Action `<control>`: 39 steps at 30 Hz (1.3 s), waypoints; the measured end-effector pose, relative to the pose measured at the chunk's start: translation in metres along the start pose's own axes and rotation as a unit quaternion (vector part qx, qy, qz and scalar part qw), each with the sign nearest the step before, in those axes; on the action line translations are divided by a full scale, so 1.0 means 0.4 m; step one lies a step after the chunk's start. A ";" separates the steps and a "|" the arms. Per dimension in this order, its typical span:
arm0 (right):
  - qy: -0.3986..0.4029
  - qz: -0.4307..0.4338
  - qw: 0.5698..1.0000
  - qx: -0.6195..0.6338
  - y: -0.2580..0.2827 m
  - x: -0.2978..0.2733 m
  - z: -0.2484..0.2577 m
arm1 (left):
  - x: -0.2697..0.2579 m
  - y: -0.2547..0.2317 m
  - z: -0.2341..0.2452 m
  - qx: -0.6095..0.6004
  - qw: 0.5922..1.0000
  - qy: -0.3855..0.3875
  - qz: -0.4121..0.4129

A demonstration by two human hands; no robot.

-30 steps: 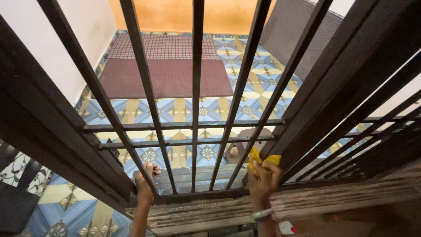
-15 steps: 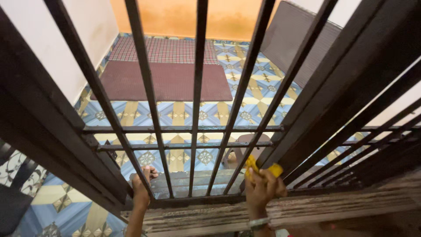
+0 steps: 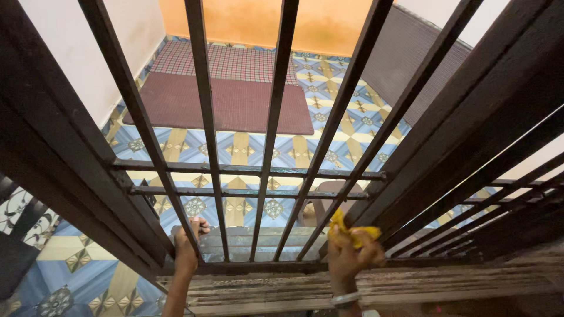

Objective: The person wipes the bars and frame of a metal gate using a yellow cloth by hand.

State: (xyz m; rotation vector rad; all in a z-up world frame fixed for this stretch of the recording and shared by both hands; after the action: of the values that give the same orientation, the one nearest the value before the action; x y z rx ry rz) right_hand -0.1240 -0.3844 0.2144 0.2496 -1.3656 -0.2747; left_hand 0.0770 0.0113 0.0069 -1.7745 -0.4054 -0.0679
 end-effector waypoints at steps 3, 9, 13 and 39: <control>0.036 -0.028 0.998 0.050 -0.041 -0.099 -0.009 | 0.001 -0.019 0.000 0.019 1.000 0.005 -0.008; 0.018 -0.016 0.998 0.052 -0.035 -0.019 -0.003 | 0.000 -0.040 -0.007 0.051 0.999 -0.008 -0.009; 0.011 0.002 0.998 0.066 -0.026 0.077 0.007 | -0.004 -0.075 -0.025 0.061 0.997 0.000 -0.045; 0.088 -0.033 0.995 -0.022 -0.109 -0.221 -0.060 | 0.019 0.030 0.006 0.019 1.000 -0.004 0.003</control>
State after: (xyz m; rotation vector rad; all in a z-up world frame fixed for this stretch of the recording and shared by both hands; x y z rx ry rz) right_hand -0.1186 -0.3955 0.1137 0.2764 -1.1770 -0.3289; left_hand 0.0873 0.0133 -0.0031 -1.7389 -0.4040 -0.0479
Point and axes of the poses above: each hand's wrist, its own x-axis towards the middle knuckle, its own z-axis out of the back of the hand, y = z × x, the point moved 8 cm from there along x, towards the middle knuckle, and after that the axes turned 12 degrees about -z, right-handed, at the moved point
